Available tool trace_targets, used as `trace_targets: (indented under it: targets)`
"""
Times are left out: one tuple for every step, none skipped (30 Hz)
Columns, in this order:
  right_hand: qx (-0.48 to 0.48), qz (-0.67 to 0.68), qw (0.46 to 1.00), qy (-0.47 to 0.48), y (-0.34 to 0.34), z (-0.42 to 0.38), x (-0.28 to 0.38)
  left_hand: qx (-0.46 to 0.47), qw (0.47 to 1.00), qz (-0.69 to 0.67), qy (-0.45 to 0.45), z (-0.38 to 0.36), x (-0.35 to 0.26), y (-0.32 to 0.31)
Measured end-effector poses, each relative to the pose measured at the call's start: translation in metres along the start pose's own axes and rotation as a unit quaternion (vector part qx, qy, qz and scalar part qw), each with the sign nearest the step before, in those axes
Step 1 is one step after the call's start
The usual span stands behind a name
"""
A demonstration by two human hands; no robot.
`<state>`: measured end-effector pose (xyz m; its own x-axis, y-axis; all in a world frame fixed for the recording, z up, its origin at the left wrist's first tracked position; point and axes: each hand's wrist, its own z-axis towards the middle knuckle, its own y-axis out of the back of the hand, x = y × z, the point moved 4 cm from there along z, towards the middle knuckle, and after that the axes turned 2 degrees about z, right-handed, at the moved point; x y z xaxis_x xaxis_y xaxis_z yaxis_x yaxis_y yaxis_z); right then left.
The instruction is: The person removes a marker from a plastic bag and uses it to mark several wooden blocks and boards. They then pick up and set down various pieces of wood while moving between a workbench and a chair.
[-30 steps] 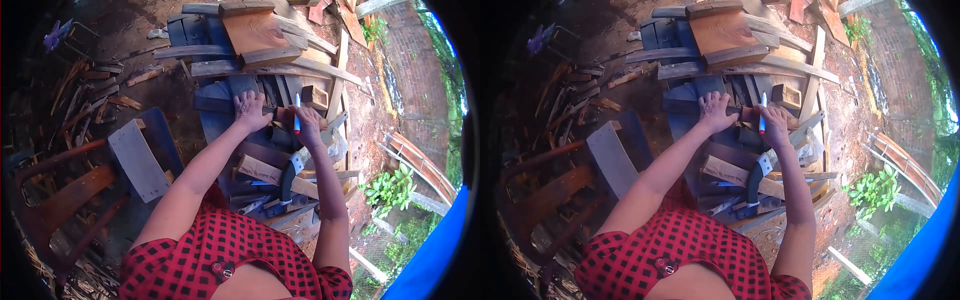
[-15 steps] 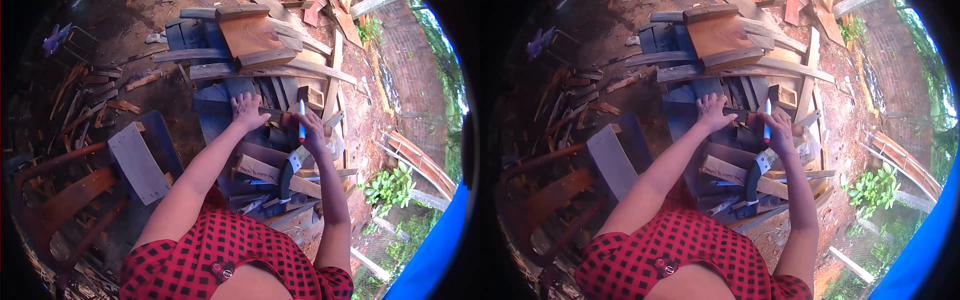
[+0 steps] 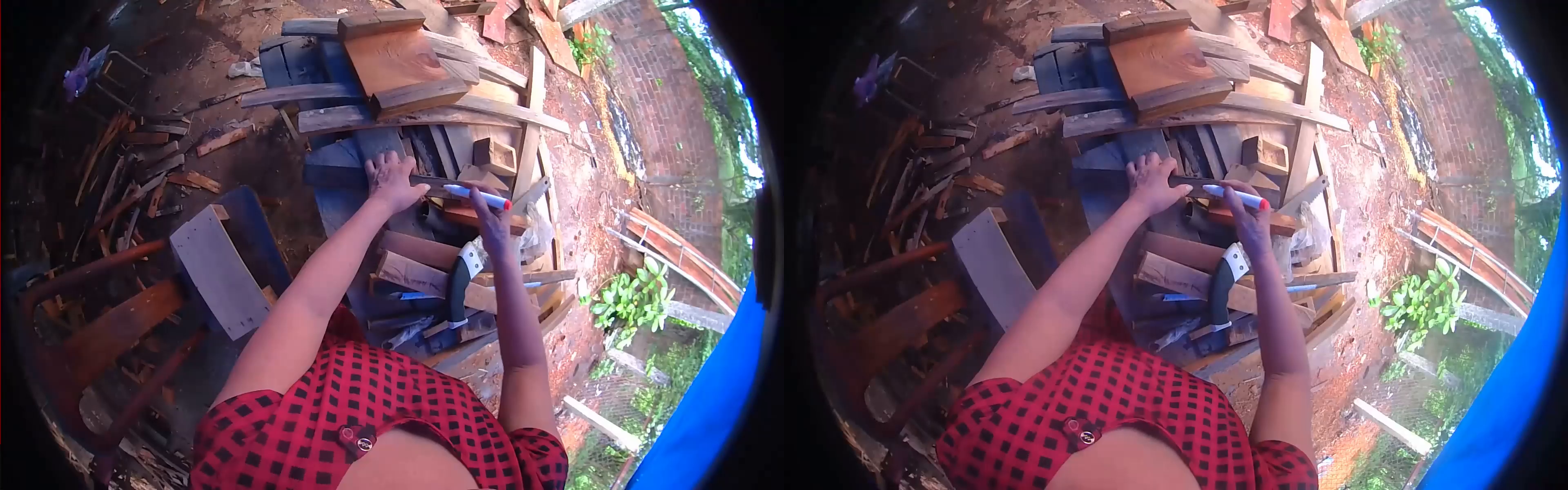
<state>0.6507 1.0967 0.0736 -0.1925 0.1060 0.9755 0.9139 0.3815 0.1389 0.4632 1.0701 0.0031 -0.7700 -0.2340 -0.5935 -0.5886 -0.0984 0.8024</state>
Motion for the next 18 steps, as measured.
trace_targets:
  targets:
    - [-0.008, 0.084, 0.996, -0.022, -0.005, 0.003, -0.005, 0.004, 1.0, -0.004, 0.002, 0.0, 0.0, 0.001]
    - [-0.044, 0.103, 0.994, -0.015, -0.005, 0.006, -0.012, 0.009, 1.0, -0.008, 0.003, 0.0, 0.0, 0.001]
    - [-0.043, 0.103, 0.994, -0.015, -0.005, 0.01, -0.019, 0.008, 1.0, -0.007, 0.004, 0.0, -0.001, 0.002]
    - [-0.046, 0.091, 0.995, -0.001, -0.006, 0.013, -0.023, 0.013, 1.0, -0.009, 0.007, 0.0, -0.001, 0.002]
    - [-0.049, 0.078, 0.996, 0.013, -0.006, 0.016, -0.026, 0.018, 1.0, -0.012, 0.01, 0.0, -0.001, 0.002]
    - [-0.049, 0.078, 0.996, 0.012, -0.005, 0.018, -0.031, 0.019, 1.0, -0.011, 0.011, 0.0, -0.001, 0.002]
    - [-0.05, 0.081, 0.995, -0.014, -0.006, 0.02, -0.035, 0.016, 1.0, -0.011, 0.01, 0.0, -0.001, 0.002]
    - [-0.051, 0.084, 0.994, -0.04, -0.006, 0.021, -0.039, 0.014, 1.0, -0.012, 0.01, 0.0, -0.001, 0.001]
    - [-0.051, 0.084, 0.994, -0.041, -0.006, 0.023, -0.043, 0.014, 1.0, -0.012, 0.011, 0.0, -0.001, 0.001]
    - [-0.05, 0.081, 0.995, -0.029, -0.006, 0.024, -0.045, 0.017, 1.0, -0.014, 0.011, 0.0, -0.001, 0.001]
    - [-0.05, 0.077, 0.996, -0.018, -0.006, 0.025, -0.047, 0.02, 1.0, -0.016, 0.012, 0.0, -0.001, 0.001]
    - [-0.049, 0.078, 0.996, -0.018, -0.005, 0.025, -0.049, 0.02, 1.0, -0.015, 0.012, 0.0, 0.0, 0.001]
    - [-0.056, 0.078, 0.995, -0.02, -0.006, 0.025, -0.049, 0.017, 1.0, -0.013, 0.01, 0.001, 0.0, 0.0]
    - [-0.064, 0.077, 0.995, -0.022, -0.006, 0.025, -0.049, 0.014, 1.0, -0.01, 0.007, 0.001, 0.0, 0.0]
    - [-0.064, 0.078, 0.995, -0.022, -0.006, 0.026, -0.051, 0.014, 1.0, -0.01, 0.006, 0.001, 0.001, -0.001]
    - [-0.06, 0.078, 0.995, -0.018, -0.006, 0.028, -0.053, 0.013, 1.0, -0.01, 0.006, 0.001, 0.0, -0.001]
    - [-0.055, 0.078, 0.995, -0.014, -0.006, 0.029, -0.055, 0.012, 1.0, -0.009, 0.006, 0.001, 0.0, 0.0]
    - [-0.055, 0.079, 0.995, -0.014, -0.005, 0.029, -0.056, 0.012, 1.0, -0.009, 0.007, 0.0, 0.0, 0.0]
